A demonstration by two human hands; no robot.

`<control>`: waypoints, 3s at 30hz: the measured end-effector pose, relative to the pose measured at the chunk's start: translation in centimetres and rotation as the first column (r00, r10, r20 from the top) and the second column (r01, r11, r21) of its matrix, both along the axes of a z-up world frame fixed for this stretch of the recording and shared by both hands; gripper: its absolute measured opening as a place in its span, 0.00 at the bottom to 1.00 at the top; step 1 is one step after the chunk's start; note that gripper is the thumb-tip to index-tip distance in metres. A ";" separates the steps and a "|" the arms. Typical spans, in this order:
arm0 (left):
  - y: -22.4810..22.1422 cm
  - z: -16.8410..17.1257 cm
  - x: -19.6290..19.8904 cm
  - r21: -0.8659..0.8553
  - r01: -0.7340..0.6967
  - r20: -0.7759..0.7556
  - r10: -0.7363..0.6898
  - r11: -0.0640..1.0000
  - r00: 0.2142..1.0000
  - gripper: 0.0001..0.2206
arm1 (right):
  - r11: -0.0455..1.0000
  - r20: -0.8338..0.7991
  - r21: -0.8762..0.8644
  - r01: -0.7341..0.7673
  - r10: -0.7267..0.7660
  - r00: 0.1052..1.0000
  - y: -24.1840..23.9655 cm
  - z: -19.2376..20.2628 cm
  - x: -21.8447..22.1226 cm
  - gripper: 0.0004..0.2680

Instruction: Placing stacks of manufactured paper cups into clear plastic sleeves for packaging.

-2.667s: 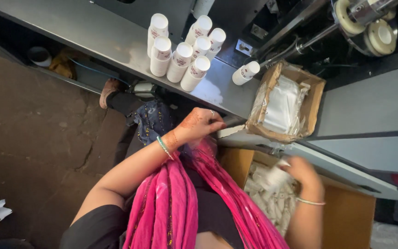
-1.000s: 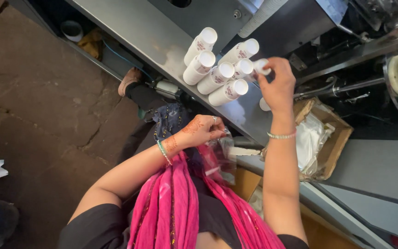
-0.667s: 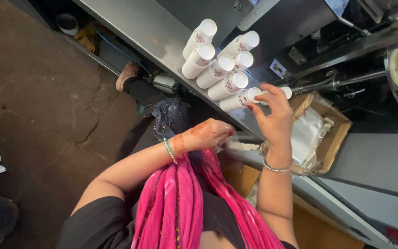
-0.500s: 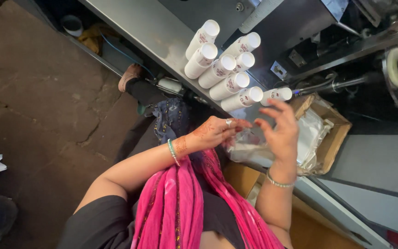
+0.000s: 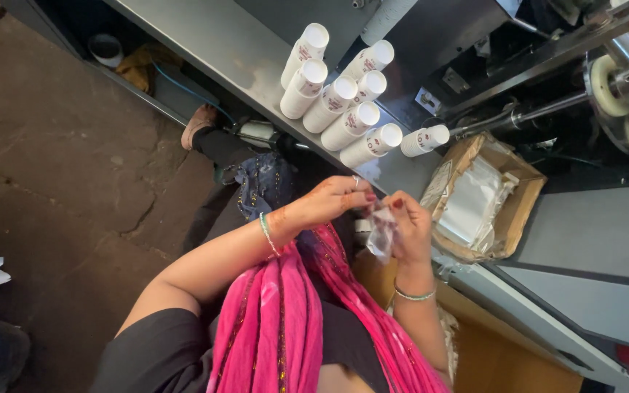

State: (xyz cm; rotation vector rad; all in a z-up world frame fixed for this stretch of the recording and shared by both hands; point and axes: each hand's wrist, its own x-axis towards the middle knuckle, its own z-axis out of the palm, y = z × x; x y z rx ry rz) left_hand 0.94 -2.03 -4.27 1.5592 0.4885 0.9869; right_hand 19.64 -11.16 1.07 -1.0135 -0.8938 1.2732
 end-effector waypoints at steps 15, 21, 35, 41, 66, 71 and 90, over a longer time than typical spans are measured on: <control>1.1 0.4 -0.7 0.424 -0.004 -0.020 0.014 0.906 1.000 0.07 | 0.995 0.658 0.097 -0.013 -0.055 0.751 5.8 -5.5 2.6 0.02; 5.4 1.8 -0.2 -0.345 0.309 0.499 -0.106 0.886 0.860 0.08 | 0.938 0.428 0.265 -0.225 0.094 0.899 10.6 5.2 1.6 0.03; 5.6 -11.7 3.5 -0.739 -0.096 0.118 0.268 0.667 0.956 0.08 | 0.988 0.743 0.126 0.087 -0.152 0.652 12.6 -18.4 7.3 0.13; 3.8 -10.2 3.9 -0.608 -0.240 0.030 0.324 0.757 0.946 0.07 | 0.992 0.880 0.125 -0.020 -0.101 0.465 11.2 -6.6 2.8 0.03; -2.2 1.5 3.2 0.171 0.306 -0.285 -0.251 0.937 0.925 0.16 | 0.923 0.914 0.128 -0.362 0.032 0.405 -6.2 0.1 5.8 0.13; -0.6 0.8 3.5 0.295 0.235 -0.227 -0.171 0.926 0.959 0.09 | 0.892 0.926 -0.376 0.250 0.368 0.079 -16.5 -1.0 18.3 0.12; 0.2 2.0 0.7 0.252 0.120 -0.343 -0.027 0.960 0.939 0.10 | 0.932 0.943 0.301 0.203 -0.259 -0.210 1.9 -3.8 14.1 0.05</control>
